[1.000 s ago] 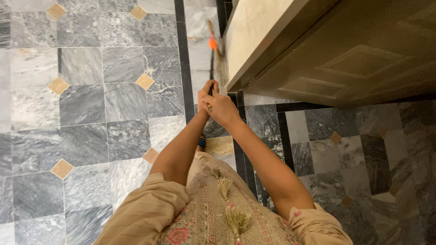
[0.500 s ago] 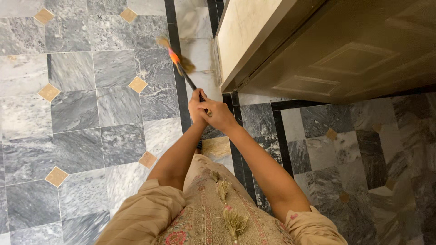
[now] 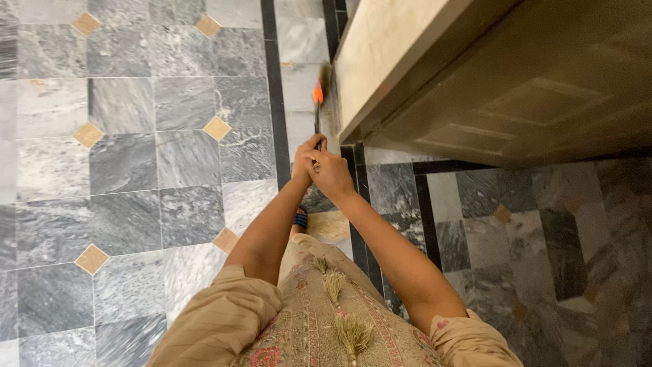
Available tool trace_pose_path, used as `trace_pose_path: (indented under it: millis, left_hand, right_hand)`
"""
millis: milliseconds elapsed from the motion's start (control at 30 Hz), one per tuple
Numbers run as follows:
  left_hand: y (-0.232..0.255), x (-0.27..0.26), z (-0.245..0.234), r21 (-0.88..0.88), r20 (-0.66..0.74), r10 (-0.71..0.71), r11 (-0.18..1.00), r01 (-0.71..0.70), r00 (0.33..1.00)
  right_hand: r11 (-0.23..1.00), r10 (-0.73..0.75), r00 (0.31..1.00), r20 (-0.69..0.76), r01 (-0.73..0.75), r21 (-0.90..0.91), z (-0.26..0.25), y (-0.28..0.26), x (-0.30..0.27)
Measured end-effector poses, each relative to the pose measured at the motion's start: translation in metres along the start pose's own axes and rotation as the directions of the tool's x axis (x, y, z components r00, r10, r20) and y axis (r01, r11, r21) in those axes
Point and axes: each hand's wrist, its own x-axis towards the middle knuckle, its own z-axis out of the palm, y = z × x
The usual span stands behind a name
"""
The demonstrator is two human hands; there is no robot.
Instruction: The person sweeps the tiled floor using a broom, moving debris between rooms and into the kitchen area.
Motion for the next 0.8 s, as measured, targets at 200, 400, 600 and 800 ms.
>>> trace_pose_path:
  millis: [200, 400, 600, 800]
  left_hand:
    - [-0.081, 0.013, -0.029, 0.174, -0.129, -0.004, 0.984, 0.026, 0.992]
    - [-0.083, 0.038, -0.103, 0.323, -0.291, -0.181, 0.906, 0.275, 0.939]
    - [-0.043, 0.068, -0.137, 0.321, -0.509, -0.246, 0.835, 0.447, 0.825]
    - [-0.015, 0.111, -0.138, 0.363, -0.645, 0.066, 0.903, 0.230, 0.761]
  right_hand:
    - [0.991, -0.100, 0.992, 0.076, 0.093, 0.098, 0.045, 0.000, 0.033]
    - [0.935, -0.212, 0.967, 0.141, 0.158, 0.318, 0.069, -0.040, 0.082]
    - [0.896, -0.253, 0.924, 0.287, 0.112, 0.430, 0.049, -0.074, 0.135]
    - [0.782, -0.448, 0.892, 0.058, 0.360, 0.508, 0.019, -0.081, 0.167]
